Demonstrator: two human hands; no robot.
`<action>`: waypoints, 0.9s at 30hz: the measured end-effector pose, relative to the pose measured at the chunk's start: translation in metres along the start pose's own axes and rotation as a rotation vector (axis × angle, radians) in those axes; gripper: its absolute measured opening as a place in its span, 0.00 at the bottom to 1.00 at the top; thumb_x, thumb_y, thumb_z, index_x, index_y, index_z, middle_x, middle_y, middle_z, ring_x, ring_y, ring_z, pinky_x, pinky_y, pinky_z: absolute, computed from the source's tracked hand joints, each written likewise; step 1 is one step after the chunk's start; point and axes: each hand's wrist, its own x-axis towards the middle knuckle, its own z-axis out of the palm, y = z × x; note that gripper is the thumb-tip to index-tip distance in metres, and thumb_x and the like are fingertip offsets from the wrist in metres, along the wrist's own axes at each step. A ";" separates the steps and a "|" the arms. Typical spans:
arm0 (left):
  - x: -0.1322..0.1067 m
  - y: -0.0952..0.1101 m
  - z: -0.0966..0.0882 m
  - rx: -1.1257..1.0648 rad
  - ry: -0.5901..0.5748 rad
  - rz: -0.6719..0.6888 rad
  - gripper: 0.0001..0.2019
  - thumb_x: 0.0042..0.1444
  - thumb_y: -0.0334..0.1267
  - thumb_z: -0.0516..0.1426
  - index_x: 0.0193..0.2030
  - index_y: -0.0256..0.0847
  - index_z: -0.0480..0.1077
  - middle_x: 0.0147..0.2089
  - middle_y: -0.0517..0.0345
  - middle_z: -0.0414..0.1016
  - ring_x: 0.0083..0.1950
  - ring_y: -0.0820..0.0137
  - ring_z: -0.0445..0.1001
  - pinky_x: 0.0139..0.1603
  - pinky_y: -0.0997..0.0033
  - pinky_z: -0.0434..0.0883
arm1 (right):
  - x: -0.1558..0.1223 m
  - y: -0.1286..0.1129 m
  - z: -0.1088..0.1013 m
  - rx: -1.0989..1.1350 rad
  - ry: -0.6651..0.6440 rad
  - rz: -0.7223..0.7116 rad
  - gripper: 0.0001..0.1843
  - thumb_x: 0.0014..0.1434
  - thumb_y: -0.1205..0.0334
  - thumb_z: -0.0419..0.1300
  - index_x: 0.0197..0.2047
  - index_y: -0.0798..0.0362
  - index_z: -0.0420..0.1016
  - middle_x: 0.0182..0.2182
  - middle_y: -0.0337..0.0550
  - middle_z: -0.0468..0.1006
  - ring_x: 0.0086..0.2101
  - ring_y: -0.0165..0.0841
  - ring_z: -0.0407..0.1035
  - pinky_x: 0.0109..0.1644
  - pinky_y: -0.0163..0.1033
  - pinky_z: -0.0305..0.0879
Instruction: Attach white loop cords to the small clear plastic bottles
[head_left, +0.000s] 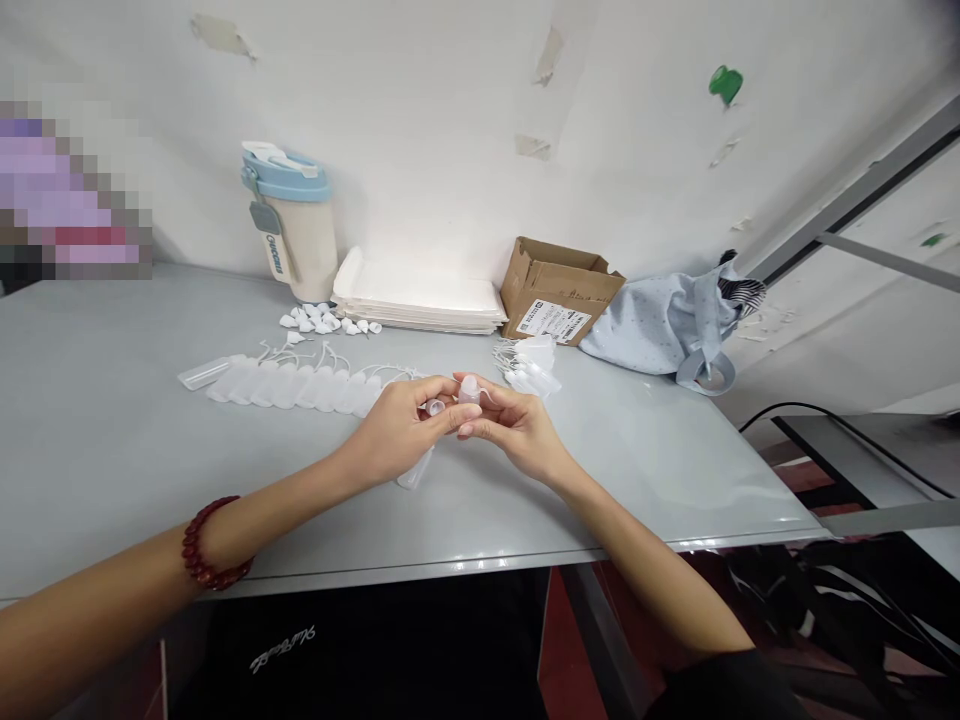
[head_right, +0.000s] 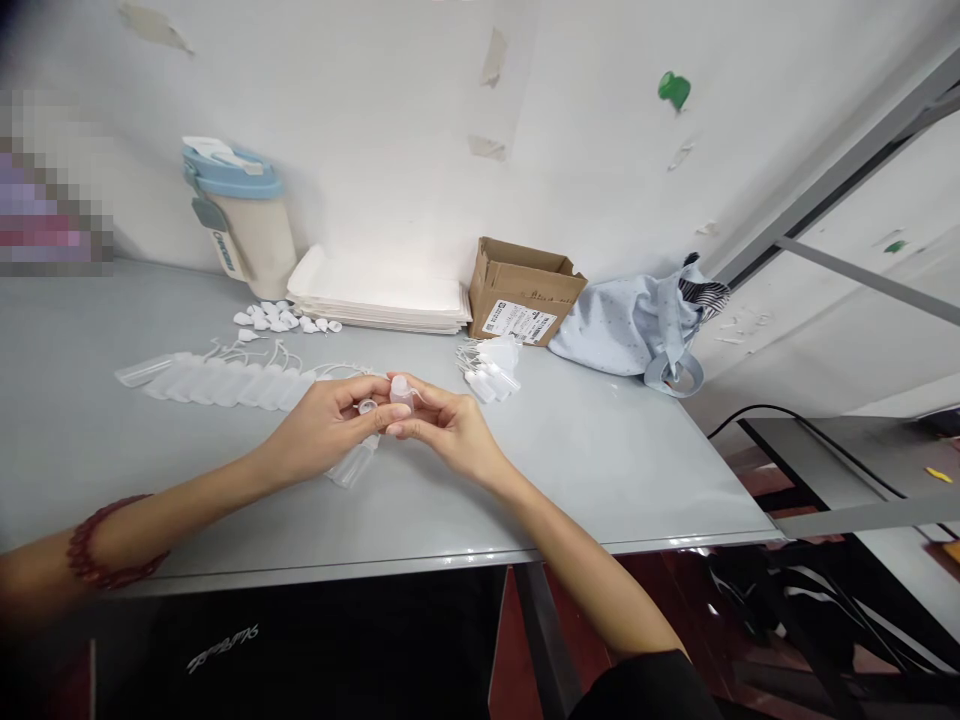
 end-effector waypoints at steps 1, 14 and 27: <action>0.000 0.000 -0.001 -0.028 -0.018 -0.006 0.15 0.58 0.48 0.56 0.35 0.37 0.74 0.28 0.61 0.73 0.28 0.74 0.66 0.29 0.75 0.63 | 0.000 0.001 0.000 -0.022 0.009 -0.008 0.29 0.52 0.59 0.67 0.58 0.48 0.70 0.39 0.40 0.81 0.38 0.33 0.75 0.47 0.45 0.73; 0.006 0.005 -0.017 -0.095 0.006 -0.231 0.20 0.57 0.43 0.54 0.54 0.37 0.67 0.43 0.55 0.74 0.28 0.75 0.63 0.26 0.73 0.62 | 0.001 -0.003 -0.007 -0.559 0.090 -0.153 0.19 0.67 0.53 0.47 0.43 0.55 0.75 0.27 0.38 0.70 0.26 0.26 0.66 0.35 0.34 0.63; 0.006 0.008 -0.022 -0.124 -0.078 -0.232 0.15 0.52 0.47 0.62 0.38 0.37 0.71 0.27 0.57 0.78 0.29 0.70 0.74 0.29 0.73 0.67 | -0.001 -0.003 -0.009 -0.548 0.058 -0.175 0.21 0.67 0.52 0.46 0.46 0.54 0.76 0.32 0.42 0.73 0.29 0.28 0.63 0.34 0.34 0.64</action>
